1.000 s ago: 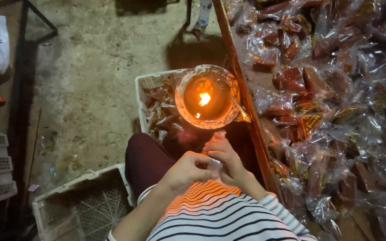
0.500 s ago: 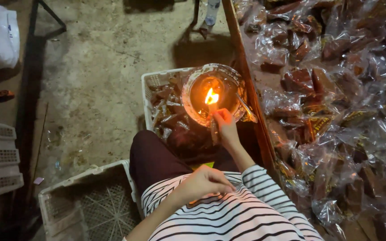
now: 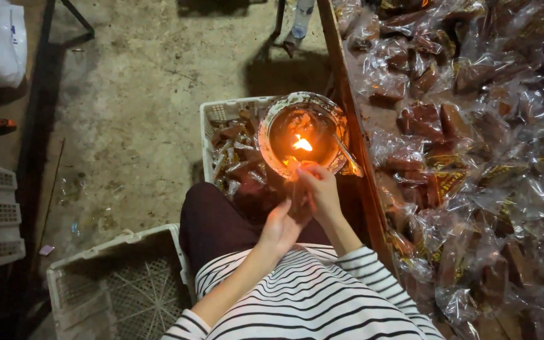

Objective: Sealing small plastic bags containing food items by carefully passing the open edges over a candle flame to melt and join them.

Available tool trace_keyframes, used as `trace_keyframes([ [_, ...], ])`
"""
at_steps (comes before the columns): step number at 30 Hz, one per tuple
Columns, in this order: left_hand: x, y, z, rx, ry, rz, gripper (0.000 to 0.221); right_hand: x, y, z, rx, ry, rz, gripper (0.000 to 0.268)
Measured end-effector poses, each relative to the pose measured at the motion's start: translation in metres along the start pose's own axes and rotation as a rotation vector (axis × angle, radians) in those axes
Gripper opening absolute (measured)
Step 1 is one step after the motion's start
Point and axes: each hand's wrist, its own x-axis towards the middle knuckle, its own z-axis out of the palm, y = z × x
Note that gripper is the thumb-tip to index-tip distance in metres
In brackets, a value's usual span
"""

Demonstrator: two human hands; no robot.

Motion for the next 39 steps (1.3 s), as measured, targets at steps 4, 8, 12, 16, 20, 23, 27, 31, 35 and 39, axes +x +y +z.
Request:
trace_keyframes([
  [4,-0.004,0.015,0.011,-0.005,-0.077,0.372,0.032,-0.034,-0.037,0.006,0.070,0.014,-0.108,0.018],
  [8,-0.020,0.034,0.030,0.205,-0.131,0.554,0.031,-0.031,-0.025,-0.008,0.003,-0.023,-0.186,0.034],
  [12,-0.035,0.030,0.042,0.357,-0.169,0.592,0.027,-0.037,-0.047,-0.002,-0.026,-0.074,-0.065,0.039],
  [16,-0.037,0.014,0.027,0.519,-0.115,0.622,0.040,0.003,-0.029,-0.025,-0.227,-0.151,0.020,0.038],
  [20,-0.047,0.003,-0.007,0.390,0.185,0.452,0.042,0.019,-0.085,-0.083,-0.444,0.359,-0.443,0.036],
  [23,-0.001,0.001,-0.115,0.074,0.303,0.459,0.025,0.060,-0.089,-0.180,-1.227,0.402,-0.702,0.059],
  [27,0.010,0.027,-0.138,0.028,0.369,0.460,0.056,0.092,-0.075,-0.229,-1.795,0.066,-0.223,0.067],
  [31,-0.017,0.041,-0.082,0.267,0.433,0.513,0.060,0.094,-0.087,-0.231,-1.737,0.098,-0.299,0.045],
  [35,-0.032,0.041,-0.057,0.449,0.407,0.584,0.049,0.075,-0.111,-0.187,-1.920,-0.085,-0.106,0.076],
  [39,-0.039,0.033,-0.034,0.554,0.387,0.589,0.046,0.087,-0.099,-0.205,-1.871,-0.049,-0.210,0.050],
])
